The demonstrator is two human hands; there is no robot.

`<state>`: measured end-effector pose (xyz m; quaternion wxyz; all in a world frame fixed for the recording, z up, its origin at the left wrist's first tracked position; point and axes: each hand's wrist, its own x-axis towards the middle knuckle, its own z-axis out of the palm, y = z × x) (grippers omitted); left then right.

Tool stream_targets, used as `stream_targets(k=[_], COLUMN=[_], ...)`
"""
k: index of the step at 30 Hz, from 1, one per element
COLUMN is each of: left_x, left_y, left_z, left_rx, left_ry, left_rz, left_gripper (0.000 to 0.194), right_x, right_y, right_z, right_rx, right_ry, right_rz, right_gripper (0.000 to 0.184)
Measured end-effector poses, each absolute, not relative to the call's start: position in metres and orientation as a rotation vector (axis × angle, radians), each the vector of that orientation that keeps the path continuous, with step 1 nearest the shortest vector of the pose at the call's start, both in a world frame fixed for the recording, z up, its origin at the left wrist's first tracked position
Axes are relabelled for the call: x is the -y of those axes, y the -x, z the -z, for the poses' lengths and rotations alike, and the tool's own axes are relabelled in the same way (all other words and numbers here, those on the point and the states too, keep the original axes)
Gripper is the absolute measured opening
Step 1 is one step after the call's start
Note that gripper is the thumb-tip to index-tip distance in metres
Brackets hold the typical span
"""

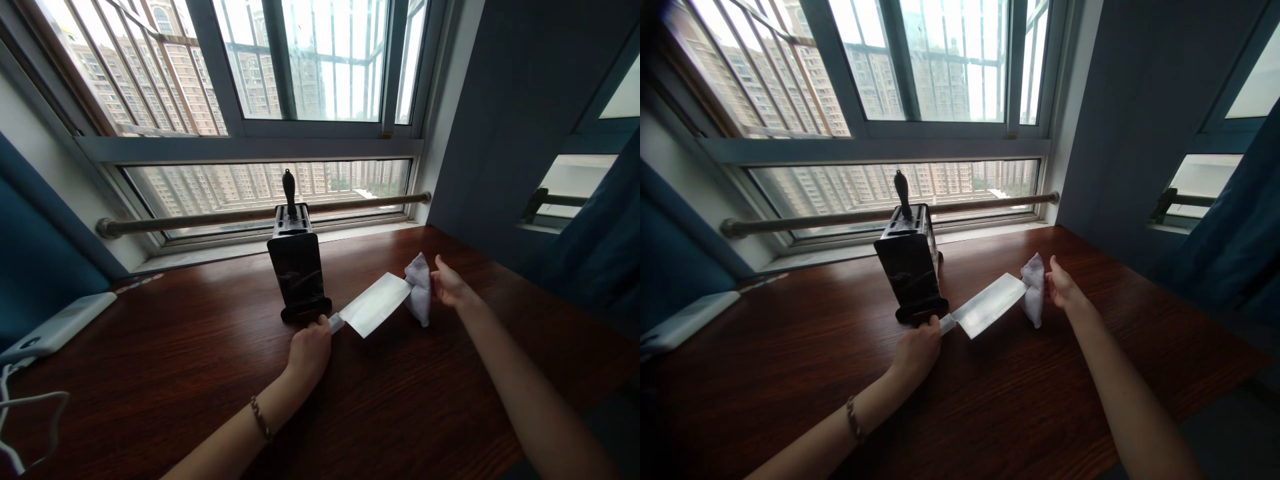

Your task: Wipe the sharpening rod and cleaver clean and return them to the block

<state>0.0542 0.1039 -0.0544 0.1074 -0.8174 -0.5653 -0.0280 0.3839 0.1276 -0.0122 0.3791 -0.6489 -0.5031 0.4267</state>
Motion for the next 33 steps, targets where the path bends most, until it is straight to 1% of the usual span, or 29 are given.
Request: stream_targets(k=[1,2,4,5,7,11,18,23,27,30,33], left_x=[-0.103,-0.103,-0.103,-0.102,-0.102,-0.103,-0.103,-0.104,-0.103,-0.103,-0.102], left_y=[-0.054,-0.054,-0.054,-0.054,-0.054,-0.053,-0.055,-0.057,-0.055,-0.053,-0.053], left_z=[0.054,0.054,0.054,0.054,0.054,0.054,0.058,0.056,0.055,0.056,0.057], left_rx=[1.665,1.664,1.657,1.655,1.651,1.643,1.646,1.664,1.666,1.654,1.644], left_ry=[2.406,2.407,2.412,2.409,2.404,2.414,2.412,2.426,2.429,2.414,2.414], left_rz=[0.082,0.082,0.083,0.086,0.098,0.115,0.129,0.111,0.107,0.114,0.116], left_gripper=[0.029,0.029,0.029,0.029,0.029,0.028,0.030,0.028,0.027,0.028,0.027], right_x=[-0.129,-0.130,-0.132,-0.133,-0.134,-0.137,-0.138,-0.142,-0.142,-0.140,-0.138], right_y=[-0.385,-0.387,-0.388,-0.388,-0.388,-0.386,-0.374,-0.368,-0.383,-0.402,-0.405], right_z=[0.014,0.017,0.025,0.029,0.037,0.044,0.039,0.041,0.042,0.038,0.033], right_rx=[1.189,1.063,0.923,0.905,0.919,0.944,1.041,1.171,1.156,1.076,1.056], right_ry=[1.631,1.596,1.543,1.524,1.487,1.508,1.631,1.747,1.823,1.837,1.783], right_rz=[-1.182,-1.256,-1.306,-1.310,-1.315,-1.189,-0.870,-0.573,-0.256,-0.065,-0.015], right_gripper=[0.087,0.078,0.050,0.040,0.032,0.029,0.028,0.025,0.021,0.024,0.029])
